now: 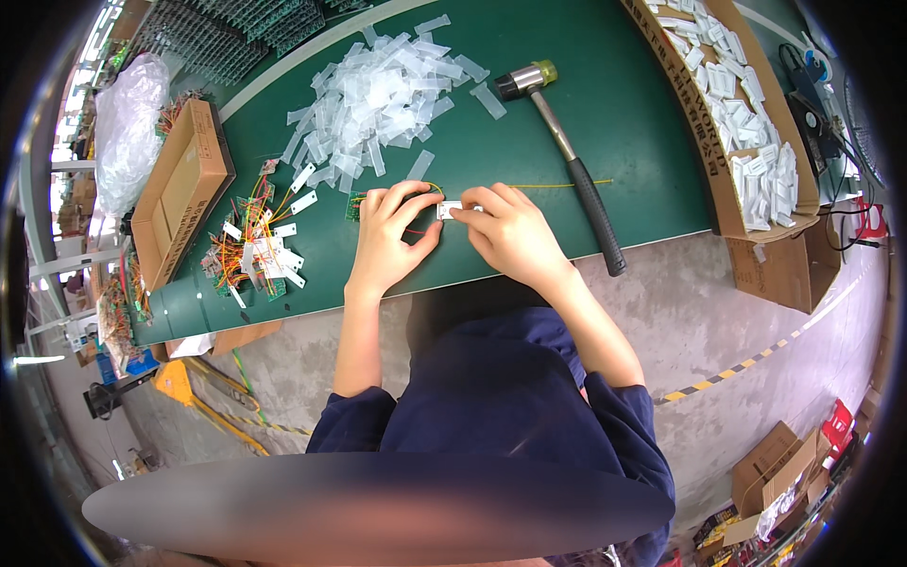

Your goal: The person picks up a circuit board with wires and a plastic casing by hand, fits the board into the casing, and strikes the assembly with a hammer. The person then places the completed unit into a cardboard box and repeats the process.

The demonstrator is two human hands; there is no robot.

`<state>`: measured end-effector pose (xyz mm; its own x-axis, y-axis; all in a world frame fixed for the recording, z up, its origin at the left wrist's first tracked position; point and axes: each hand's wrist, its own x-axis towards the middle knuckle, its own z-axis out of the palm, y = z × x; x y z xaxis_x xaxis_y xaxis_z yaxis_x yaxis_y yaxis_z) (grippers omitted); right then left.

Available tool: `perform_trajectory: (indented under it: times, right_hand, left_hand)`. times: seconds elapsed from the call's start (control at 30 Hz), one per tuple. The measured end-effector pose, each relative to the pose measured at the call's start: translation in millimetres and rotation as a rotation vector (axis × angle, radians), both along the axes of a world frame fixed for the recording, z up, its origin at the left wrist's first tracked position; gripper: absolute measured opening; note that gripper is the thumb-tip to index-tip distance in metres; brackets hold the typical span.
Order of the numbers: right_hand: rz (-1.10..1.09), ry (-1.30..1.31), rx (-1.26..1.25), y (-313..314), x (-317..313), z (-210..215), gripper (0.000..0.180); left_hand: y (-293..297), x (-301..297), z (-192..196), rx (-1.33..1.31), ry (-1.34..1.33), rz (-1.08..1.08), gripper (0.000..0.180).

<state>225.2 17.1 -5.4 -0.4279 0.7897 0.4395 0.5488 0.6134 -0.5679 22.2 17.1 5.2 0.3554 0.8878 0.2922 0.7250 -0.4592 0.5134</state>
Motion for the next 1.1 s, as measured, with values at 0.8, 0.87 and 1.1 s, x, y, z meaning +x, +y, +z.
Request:
perform_trajectory:
  times: [0.8,0.87,1.1]
  right_hand:
    - [-0.151,-0.069,-0.108,46.7,29.4,24.5,0.011]
    - [-0.160,-0.095,-0.077,37.2,36.7,19.1,0.011]
    - [-0.148,-0.136,0.024,32.1,35.3,21.8,0.012]
  left_hand:
    - [-3.9,-3.0,-8.5,0.049,-0.018,0.072,0.032]
    - [-3.9,-3.0,-9.2,0.055,-0.030,0.071,0.032]
    - [-4.0,-2.6,-9.5,0.041,-0.031,0.069,0.032]
